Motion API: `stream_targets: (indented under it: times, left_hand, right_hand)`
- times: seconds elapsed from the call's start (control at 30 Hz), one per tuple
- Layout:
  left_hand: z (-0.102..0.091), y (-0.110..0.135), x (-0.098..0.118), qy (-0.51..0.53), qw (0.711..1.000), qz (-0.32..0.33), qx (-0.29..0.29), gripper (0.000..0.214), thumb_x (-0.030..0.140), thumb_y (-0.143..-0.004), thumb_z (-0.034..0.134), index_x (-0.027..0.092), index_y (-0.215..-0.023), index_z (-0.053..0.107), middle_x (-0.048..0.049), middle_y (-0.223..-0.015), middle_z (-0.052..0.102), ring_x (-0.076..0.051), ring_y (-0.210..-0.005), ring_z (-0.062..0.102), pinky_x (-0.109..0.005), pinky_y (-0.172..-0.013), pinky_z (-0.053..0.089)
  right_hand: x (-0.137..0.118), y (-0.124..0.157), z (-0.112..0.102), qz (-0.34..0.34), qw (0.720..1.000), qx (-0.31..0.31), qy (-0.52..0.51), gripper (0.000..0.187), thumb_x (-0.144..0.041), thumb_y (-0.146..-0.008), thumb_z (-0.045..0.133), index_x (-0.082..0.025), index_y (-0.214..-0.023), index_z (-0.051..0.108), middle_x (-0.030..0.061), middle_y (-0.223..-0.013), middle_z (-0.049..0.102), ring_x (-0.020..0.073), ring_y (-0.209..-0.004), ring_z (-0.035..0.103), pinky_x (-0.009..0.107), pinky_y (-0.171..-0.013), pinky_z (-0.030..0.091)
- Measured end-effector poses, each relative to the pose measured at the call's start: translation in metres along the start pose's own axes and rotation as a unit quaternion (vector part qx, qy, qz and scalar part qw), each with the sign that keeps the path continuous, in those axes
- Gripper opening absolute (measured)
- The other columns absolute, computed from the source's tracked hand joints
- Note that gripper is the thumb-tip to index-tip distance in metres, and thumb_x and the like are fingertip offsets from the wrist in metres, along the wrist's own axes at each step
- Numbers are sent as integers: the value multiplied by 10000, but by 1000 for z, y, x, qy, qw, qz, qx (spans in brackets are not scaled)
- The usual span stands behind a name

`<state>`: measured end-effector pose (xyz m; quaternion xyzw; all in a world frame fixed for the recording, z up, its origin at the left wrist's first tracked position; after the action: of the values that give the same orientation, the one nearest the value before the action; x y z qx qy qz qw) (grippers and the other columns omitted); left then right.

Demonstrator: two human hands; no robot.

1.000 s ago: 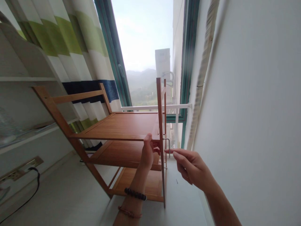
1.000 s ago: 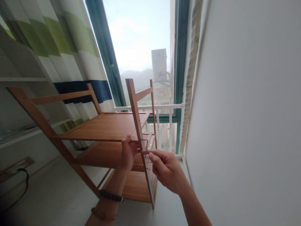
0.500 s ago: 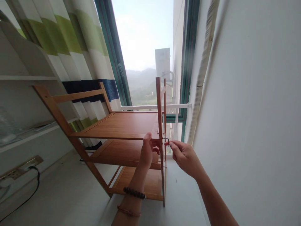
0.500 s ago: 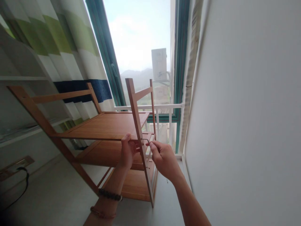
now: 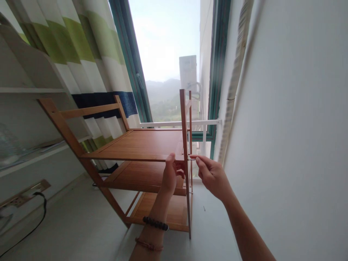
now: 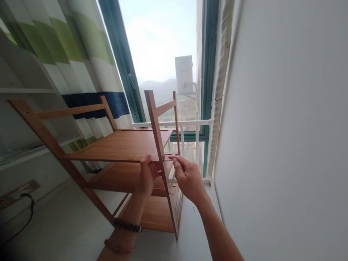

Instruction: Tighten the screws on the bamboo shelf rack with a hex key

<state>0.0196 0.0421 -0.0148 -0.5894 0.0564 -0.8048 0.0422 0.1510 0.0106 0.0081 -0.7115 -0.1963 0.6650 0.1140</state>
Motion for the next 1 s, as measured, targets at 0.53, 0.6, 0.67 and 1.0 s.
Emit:
stream_targets:
  times: [0.53, 0.6, 0.67, 1.0]
  left_hand:
    - [0, 0, 0, 4, 1000, 0, 2, 564, 625, -659, 378, 117, -726, 615, -54, -579, 616, -135, -456, 495, -219, -373, 298]
    - [0, 0, 0, 2, 1000, 0, -2, 569, 628, -663, 371, 116, -703, 613, -60, -578, 617, -139, -462, 503, -222, -378, 306]
    - [0, 0, -1, 4, 1000, 1, -1, 563, 627, -666, 372, 119, -694, 613, -58, -564, 613, -147, -471, 518, -223, -381, 312]
    - [-2, 0, -1, -2, 1000, 5, -7, 562, 624, -681, 386, 112, -694, 618, -55, -561, 608, -136, -462, 501, -220, -386, 314]
  right_hand:
    - [-1, -6, 2, -1, 999, 8, -52, 405, -396, -867, 420, -121, -1118, 579, -98, -420, 293, 40, -322, 259, 168, -321, 202]
    - [11, 0, 3, 9, 1000, -22, 5, 392, -391, -875, 406, -115, -1081, 594, -90, -413, 315, 49, -329, 280, 177, -337, 216]
    - [17, 10, 3, 13, 998, -49, 48, 376, -397, -878, 404, -119, -1038, 599, -83, -418, 339, 56, -344, 297, 184, -352, 222]
    - [-22, 4, 0, -136, 960, 17, 246, 298, -370, -889, 398, -189, -936, 629, 44, -822, 570, 111, -620, 517, 224, -559, 388]
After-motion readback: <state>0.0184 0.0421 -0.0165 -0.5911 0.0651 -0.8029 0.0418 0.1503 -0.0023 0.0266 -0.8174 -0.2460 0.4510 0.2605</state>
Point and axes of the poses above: each hand's wrist, its own y-axis away from the middle knuckle, its own z-axis out of the palm, x = y × z, the point moved 5 cm from there along -y, towards the middle knuckle
